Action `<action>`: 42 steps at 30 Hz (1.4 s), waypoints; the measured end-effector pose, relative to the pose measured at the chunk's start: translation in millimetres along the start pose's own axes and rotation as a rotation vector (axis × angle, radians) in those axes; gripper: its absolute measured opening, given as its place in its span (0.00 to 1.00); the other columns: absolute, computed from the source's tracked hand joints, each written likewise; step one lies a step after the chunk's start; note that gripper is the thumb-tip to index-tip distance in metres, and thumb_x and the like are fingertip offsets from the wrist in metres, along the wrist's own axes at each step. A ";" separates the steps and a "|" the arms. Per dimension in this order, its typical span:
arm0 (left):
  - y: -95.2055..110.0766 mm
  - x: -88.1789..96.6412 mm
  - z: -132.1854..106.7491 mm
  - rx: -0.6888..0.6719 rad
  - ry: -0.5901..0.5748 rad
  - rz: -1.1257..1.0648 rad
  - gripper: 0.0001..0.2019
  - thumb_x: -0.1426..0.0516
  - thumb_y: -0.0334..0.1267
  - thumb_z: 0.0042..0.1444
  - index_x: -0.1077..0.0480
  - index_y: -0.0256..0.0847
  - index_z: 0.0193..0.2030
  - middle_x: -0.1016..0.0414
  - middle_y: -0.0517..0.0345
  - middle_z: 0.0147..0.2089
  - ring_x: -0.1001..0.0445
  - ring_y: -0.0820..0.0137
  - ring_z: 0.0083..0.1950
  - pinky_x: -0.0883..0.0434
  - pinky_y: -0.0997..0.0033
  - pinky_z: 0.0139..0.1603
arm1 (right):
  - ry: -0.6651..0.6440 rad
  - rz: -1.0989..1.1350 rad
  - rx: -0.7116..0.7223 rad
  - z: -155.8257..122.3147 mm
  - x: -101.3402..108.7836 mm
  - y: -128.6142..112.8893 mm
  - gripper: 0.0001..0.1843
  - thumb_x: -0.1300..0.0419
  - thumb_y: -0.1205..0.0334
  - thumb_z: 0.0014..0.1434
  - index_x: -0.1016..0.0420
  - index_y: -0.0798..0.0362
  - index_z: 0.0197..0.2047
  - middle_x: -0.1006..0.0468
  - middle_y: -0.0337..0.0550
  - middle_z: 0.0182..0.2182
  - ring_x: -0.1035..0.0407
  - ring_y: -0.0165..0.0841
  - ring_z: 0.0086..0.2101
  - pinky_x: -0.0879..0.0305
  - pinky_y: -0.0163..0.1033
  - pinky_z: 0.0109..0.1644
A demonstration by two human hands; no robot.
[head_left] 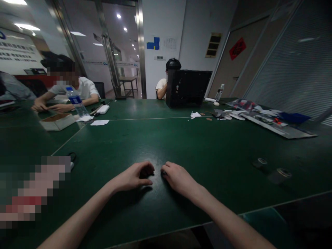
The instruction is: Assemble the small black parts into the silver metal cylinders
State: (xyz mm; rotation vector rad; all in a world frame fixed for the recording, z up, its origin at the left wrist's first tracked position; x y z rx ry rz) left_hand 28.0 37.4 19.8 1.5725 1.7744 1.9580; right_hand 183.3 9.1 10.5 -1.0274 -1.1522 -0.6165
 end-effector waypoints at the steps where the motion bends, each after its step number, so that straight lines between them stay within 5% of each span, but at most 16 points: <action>1: -0.9 -0.3 0.2 -0.002 0.000 -0.005 0.19 0.39 0.41 0.51 0.34 0.40 0.48 0.28 0.55 0.46 0.30 0.65 0.45 0.33 0.67 0.46 | -0.004 0.042 0.007 1.8 -1.0 0.1 0.10 0.49 0.68 0.60 0.28 0.56 0.41 0.27 0.47 0.39 0.33 0.33 0.38 0.39 0.37 0.42; 5: -5.8 -1.5 1.0 -0.019 0.005 -0.024 0.18 0.39 0.41 0.51 0.34 0.40 0.47 0.28 0.56 0.44 0.29 0.66 0.43 0.32 0.68 0.44 | 0.004 0.487 0.045 3.1 -0.8 -0.9 0.06 0.44 0.67 0.57 0.26 0.55 0.37 0.26 0.43 0.34 0.33 0.30 0.35 0.40 0.35 0.40; 11: -8.1 -1.9 1.3 -0.040 0.007 -0.041 0.17 0.39 0.40 0.51 0.35 0.40 0.47 0.28 0.57 0.41 0.29 0.67 0.41 0.32 0.70 0.42 | -0.170 1.545 -0.177 -0.4 -21.3 0.5 0.14 0.33 0.57 0.49 0.28 0.57 0.35 0.27 0.37 0.26 0.33 0.25 0.27 0.40 0.32 0.32; 16: -6.2 -2.0 0.7 -0.047 -0.004 -0.054 0.17 0.39 0.40 0.52 0.35 0.40 0.47 0.28 0.58 0.40 0.30 0.67 0.41 0.32 0.70 0.42 | -0.233 1.788 -0.266 -1.6 -27.0 1.0 0.18 0.30 0.60 0.44 0.28 0.58 0.37 0.25 0.40 0.29 0.33 0.23 0.26 0.41 0.29 0.31; 33: -3.8 -2.3 0.6 -0.052 -0.007 -0.048 0.17 0.40 0.45 0.52 0.34 0.40 0.46 0.28 0.57 0.40 0.30 0.67 0.41 0.33 0.69 0.41 | -0.171 1.689 -0.242 -1.2 -29.5 3.8 0.16 0.31 0.62 0.45 0.26 0.58 0.37 0.26 0.39 0.29 0.36 0.21 0.25 0.43 0.29 0.30; 38: -2.5 -0.7 0.7 -0.022 -0.009 -0.030 0.17 0.40 0.43 0.52 0.34 0.40 0.47 0.28 0.56 0.44 0.30 0.66 0.43 0.33 0.68 0.44 | -0.052 1.091 -0.111 -8.6 -12.7 4.8 0.12 0.38 0.59 0.52 0.24 0.55 0.40 0.25 0.41 0.31 0.34 0.27 0.28 0.39 0.35 0.35; 42: -4.4 -0.9 0.4 0.001 -0.031 -0.035 0.18 0.40 0.43 0.52 0.34 0.41 0.48 0.29 0.55 0.47 0.30 0.65 0.46 0.33 0.66 0.47 | 0.227 0.488 -0.131 -39.9 36.7 51.8 0.11 0.45 0.59 0.58 0.24 0.53 0.39 0.23 0.44 0.36 0.31 0.33 0.37 0.37 0.39 0.43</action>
Point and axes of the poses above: each hand's wrist, its own z-axis towards the middle knuckle, its own x-axis out of the back of the hand, y = z × x, the point moved 5 cm from there along z, towards the middle knuckle
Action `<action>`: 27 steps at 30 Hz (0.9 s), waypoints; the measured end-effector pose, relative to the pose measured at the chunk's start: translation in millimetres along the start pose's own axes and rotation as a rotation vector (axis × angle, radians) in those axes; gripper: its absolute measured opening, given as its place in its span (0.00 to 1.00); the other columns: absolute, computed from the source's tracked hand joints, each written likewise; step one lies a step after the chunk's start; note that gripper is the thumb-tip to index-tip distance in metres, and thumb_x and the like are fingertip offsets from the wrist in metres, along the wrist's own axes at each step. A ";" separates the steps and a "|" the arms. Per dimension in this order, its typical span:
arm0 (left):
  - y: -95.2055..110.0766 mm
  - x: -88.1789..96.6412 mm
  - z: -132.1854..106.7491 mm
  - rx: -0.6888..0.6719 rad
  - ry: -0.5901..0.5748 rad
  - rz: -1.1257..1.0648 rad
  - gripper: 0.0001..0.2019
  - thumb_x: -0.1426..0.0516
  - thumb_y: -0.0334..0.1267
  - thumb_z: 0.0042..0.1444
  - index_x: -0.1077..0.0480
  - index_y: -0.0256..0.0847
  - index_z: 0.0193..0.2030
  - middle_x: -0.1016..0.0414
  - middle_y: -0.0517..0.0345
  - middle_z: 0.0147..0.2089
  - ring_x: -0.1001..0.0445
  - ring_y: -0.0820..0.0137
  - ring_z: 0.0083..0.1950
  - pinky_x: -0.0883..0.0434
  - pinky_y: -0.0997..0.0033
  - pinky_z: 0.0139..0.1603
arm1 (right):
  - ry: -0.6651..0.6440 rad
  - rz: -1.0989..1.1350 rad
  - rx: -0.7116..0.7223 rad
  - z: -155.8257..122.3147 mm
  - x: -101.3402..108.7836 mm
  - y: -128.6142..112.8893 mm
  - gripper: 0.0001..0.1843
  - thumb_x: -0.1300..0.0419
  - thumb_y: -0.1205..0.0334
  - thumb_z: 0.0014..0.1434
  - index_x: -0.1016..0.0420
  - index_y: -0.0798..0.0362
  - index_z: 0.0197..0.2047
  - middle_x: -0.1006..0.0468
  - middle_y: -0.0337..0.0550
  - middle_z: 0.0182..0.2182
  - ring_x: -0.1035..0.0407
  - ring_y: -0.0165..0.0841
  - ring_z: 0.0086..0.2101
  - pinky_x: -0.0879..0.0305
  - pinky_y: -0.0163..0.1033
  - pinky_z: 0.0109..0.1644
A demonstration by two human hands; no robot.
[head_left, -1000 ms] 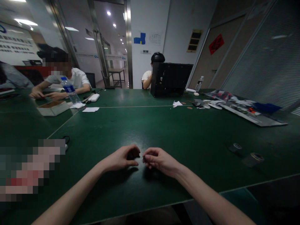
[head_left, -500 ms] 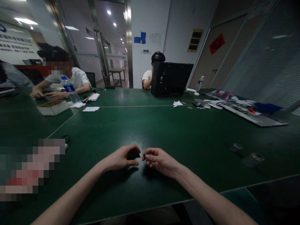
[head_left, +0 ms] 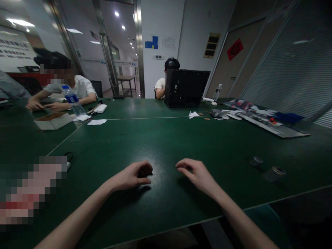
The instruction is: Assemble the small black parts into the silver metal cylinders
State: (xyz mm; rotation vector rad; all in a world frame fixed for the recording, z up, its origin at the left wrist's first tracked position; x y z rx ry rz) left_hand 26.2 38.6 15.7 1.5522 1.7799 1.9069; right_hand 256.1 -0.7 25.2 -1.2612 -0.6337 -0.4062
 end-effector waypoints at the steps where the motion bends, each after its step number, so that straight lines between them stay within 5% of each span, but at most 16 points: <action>1: -0.7 0.0 0.1 0.001 -0.002 0.000 0.18 0.40 0.43 0.52 0.34 0.41 0.48 0.29 0.55 0.47 0.30 0.65 0.46 0.33 0.66 0.48 | 0.093 -0.120 -0.039 -6.4 27.3 14.0 0.12 0.46 0.58 0.59 0.25 0.53 0.40 0.23 0.45 0.38 0.30 0.35 0.38 0.37 0.40 0.44; 5: -2.3 0.2 0.6 0.004 0.001 0.006 0.18 0.40 0.44 0.52 0.34 0.41 0.48 0.29 0.55 0.47 0.30 0.65 0.46 0.33 0.66 0.48 | 0.426 -0.741 -0.384 -48.4 150.4 87.7 0.17 0.50 0.54 0.59 0.28 0.51 0.46 0.26 0.50 0.45 0.32 0.44 0.41 0.38 0.46 0.41; 8: -0.6 0.5 0.7 0.006 0.003 0.013 0.18 0.40 0.44 0.52 0.34 0.41 0.48 0.29 0.55 0.47 0.31 0.65 0.46 0.33 0.66 0.48 | 0.405 -0.844 -0.673 -81.3 214.7 145.2 0.20 0.52 0.50 0.58 0.30 0.47 0.48 0.25 0.52 0.43 0.31 0.46 0.36 0.40 0.44 0.31; 10: 1.1 0.8 0.4 0.007 0.002 0.020 0.18 0.40 0.44 0.52 0.34 0.41 0.48 0.29 0.55 0.47 0.31 0.65 0.46 0.33 0.66 0.47 | 0.358 -0.825 -0.761 -95.1 237.4 174.0 0.19 0.51 0.50 0.57 0.29 0.48 0.47 0.24 0.55 0.40 0.30 0.45 0.32 0.41 0.43 0.29; 16: 3.5 1.7 -1.3 0.023 0.000 0.021 0.17 0.40 0.44 0.53 0.34 0.40 0.48 0.29 0.55 0.48 0.31 0.65 0.46 0.33 0.66 0.48 | 0.277 -0.741 -0.835 -102.5 250.6 217.8 0.18 0.50 0.51 0.56 0.29 0.47 0.47 0.24 0.54 0.42 0.30 0.43 0.33 0.39 0.44 0.33; 27: 3.9 1.3 -1.3 0.025 -0.007 -0.006 0.17 0.40 0.43 0.53 0.34 0.40 0.48 0.28 0.55 0.47 0.30 0.66 0.46 0.33 0.67 0.47 | 0.309 -0.719 -0.785 -97.0 247.3 211.9 0.13 0.47 0.59 0.55 0.29 0.52 0.43 0.24 0.55 0.41 0.30 0.41 0.33 0.38 0.43 0.37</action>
Point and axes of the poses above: each hand's wrist, its own z-axis towards the middle knuckle, its own x-axis out of the back of the hand, y = z × x, the point moved 5 cm from there along z, towards the middle knuckle
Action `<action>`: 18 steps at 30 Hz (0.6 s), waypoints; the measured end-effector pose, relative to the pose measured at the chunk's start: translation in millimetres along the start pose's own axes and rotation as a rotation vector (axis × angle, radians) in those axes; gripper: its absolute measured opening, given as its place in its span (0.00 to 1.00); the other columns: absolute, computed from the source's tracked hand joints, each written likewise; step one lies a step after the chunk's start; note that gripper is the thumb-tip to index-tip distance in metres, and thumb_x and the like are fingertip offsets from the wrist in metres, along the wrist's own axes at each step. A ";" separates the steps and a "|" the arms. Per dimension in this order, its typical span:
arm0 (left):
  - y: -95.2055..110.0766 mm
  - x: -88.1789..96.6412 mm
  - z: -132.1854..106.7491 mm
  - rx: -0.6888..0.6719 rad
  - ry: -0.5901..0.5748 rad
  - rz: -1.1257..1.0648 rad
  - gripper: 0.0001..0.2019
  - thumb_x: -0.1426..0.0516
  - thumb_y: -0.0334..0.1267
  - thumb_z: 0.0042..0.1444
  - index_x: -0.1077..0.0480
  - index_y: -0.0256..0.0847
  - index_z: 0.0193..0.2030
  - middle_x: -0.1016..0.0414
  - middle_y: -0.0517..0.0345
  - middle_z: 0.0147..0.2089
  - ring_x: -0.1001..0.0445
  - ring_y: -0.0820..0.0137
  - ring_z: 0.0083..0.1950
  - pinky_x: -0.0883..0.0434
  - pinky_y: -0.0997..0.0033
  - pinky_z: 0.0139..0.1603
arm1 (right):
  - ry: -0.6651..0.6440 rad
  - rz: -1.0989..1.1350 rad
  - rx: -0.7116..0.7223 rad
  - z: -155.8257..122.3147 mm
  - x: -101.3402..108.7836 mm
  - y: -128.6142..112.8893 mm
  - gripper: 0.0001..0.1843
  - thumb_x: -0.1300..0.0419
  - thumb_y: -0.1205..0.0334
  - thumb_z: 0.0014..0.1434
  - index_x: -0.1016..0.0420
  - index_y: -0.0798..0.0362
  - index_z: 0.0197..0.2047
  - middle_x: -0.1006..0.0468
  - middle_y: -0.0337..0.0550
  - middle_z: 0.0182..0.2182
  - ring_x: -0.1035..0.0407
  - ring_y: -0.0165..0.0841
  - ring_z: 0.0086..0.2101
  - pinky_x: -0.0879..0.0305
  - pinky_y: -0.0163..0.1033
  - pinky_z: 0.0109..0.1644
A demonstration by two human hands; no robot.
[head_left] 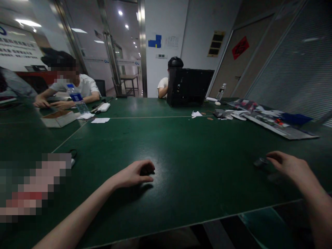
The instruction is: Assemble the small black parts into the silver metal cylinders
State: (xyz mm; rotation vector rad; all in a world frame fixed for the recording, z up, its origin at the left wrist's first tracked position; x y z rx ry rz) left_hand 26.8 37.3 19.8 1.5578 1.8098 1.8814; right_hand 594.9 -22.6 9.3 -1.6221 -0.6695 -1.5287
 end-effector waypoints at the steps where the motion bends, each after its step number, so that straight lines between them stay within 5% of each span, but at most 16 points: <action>1: -0.5 0.1 -0.1 0.000 0.001 -0.005 0.17 0.40 0.43 0.53 0.34 0.41 0.48 0.28 0.55 0.47 0.30 0.66 0.46 0.33 0.66 0.48 | -0.011 0.010 0.003 0.3 -1.5 0.6 0.12 0.46 0.59 0.55 0.29 0.52 0.42 0.24 0.54 0.41 0.30 0.41 0.32 0.38 0.43 0.37; 10: -1.5 -0.3 1.6 -0.012 0.002 -0.006 0.17 0.40 0.44 0.53 0.34 0.40 0.48 0.28 0.54 0.47 0.30 0.65 0.46 0.33 0.65 0.47 | 0.048 0.038 0.001 -2.0 0.9 0.1 0.15 0.49 0.56 0.58 0.31 0.52 0.46 0.25 0.54 0.44 0.30 0.43 0.37 0.39 0.43 0.41; 18: -1.5 0.2 1.1 0.000 0.002 -0.001 0.17 0.40 0.44 0.54 0.33 0.40 0.48 0.28 0.55 0.47 0.29 0.65 0.45 0.32 0.66 0.46 | -0.026 0.079 0.001 10.4 -2.6 -3.0 0.15 0.47 0.57 0.57 0.29 0.53 0.45 0.24 0.52 0.41 0.31 0.40 0.35 0.39 0.41 0.38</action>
Point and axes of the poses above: each hand's wrist, its own z-axis towards the middle knuckle, its own x-axis out of the back of the hand, y = z × x, the point moved 5 cm from there along z, towards the middle knuckle
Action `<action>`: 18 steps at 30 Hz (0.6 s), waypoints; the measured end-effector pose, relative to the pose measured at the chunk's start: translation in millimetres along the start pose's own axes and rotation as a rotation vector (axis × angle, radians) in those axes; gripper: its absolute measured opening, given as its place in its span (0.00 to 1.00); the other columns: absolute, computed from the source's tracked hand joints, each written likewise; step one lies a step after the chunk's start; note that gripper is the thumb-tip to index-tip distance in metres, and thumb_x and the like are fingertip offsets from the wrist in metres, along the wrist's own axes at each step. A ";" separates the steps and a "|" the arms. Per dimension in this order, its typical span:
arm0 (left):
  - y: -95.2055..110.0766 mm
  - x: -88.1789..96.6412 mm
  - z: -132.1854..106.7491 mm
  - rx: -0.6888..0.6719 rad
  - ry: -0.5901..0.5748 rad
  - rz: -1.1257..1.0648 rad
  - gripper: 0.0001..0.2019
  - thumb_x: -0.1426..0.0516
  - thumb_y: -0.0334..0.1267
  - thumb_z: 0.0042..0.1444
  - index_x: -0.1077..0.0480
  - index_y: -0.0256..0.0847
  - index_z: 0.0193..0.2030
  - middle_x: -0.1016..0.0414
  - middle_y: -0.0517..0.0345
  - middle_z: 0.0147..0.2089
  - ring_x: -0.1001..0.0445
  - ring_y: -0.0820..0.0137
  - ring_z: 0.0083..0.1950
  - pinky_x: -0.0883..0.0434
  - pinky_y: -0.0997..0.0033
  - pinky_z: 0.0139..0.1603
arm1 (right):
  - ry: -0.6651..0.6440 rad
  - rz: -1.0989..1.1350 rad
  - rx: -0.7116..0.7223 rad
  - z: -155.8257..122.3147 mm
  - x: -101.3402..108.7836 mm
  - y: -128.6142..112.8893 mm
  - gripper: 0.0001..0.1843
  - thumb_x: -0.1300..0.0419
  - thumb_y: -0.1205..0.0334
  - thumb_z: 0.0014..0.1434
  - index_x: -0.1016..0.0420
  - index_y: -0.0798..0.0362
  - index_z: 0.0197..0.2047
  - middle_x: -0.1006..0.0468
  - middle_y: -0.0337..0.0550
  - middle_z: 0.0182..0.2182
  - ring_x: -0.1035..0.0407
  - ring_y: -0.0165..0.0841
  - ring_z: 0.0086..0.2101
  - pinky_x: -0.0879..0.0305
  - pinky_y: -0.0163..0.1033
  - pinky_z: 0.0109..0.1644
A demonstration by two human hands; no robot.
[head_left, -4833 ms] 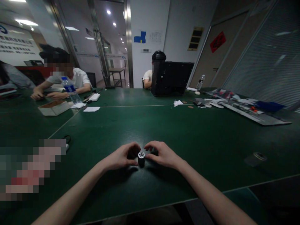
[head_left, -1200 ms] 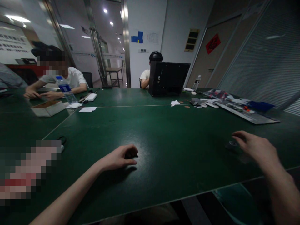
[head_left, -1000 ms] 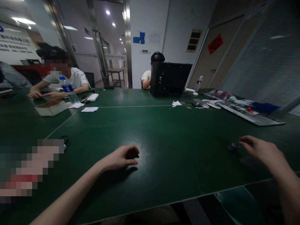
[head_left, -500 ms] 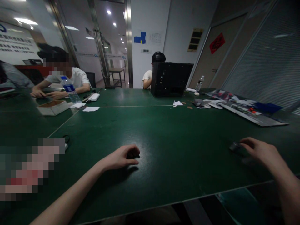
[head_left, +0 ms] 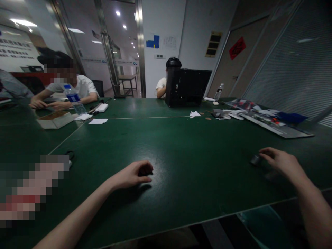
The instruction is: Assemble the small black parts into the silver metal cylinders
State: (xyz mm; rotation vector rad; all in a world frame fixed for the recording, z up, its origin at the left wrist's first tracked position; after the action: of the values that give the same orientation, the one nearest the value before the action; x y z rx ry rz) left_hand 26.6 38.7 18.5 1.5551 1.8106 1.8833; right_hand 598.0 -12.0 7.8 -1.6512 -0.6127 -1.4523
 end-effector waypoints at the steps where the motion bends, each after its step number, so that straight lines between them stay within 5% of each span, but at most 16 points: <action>1: -0.4 0.0 0.0 -0.001 0.001 0.002 0.17 0.40 0.44 0.54 0.33 0.40 0.48 0.28 0.55 0.47 0.29 0.65 0.45 0.32 0.66 0.46 | 0.003 0.003 -0.003 1.2 -1.0 1.4 0.16 0.47 0.57 0.57 0.28 0.53 0.46 0.24 0.53 0.41 0.31 0.40 0.35 0.39 0.41 0.38; 8: -3.9 -1.1 1.6 -0.007 0.003 0.008 0.17 0.40 0.44 0.54 0.33 0.40 0.48 0.28 0.55 0.47 0.29 0.65 0.46 0.32 0.66 0.47 | 0.083 0.025 0.006 18.6 -9.4 25.1 0.16 0.44 0.54 0.51 0.25 0.51 0.42 0.22 0.50 0.39 0.29 0.42 0.34 0.38 0.41 0.35; 18: -2.7 0.3 0.3 0.004 0.003 0.003 0.17 0.40 0.44 0.54 0.34 0.40 0.48 0.28 0.54 0.48 0.30 0.65 0.47 0.33 0.65 0.48 | -0.025 0.151 -0.097 29.8 -9.3 40.9 0.17 0.40 0.51 0.48 0.23 0.49 0.40 0.22 0.50 0.41 0.29 0.42 0.34 0.39 0.41 0.33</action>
State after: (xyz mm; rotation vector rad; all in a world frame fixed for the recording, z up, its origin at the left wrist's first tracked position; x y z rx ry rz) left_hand 25.1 39.9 16.5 1.5584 1.8155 1.8857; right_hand 645.5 -7.6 -11.6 -1.7537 -0.4270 -1.3715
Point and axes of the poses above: each hand's wrist, its own z-axis towards the middle knuckle, its own x-axis out of the back of the hand, y = z × x, the point moved 5 cm from there along z, towards the middle knuckle
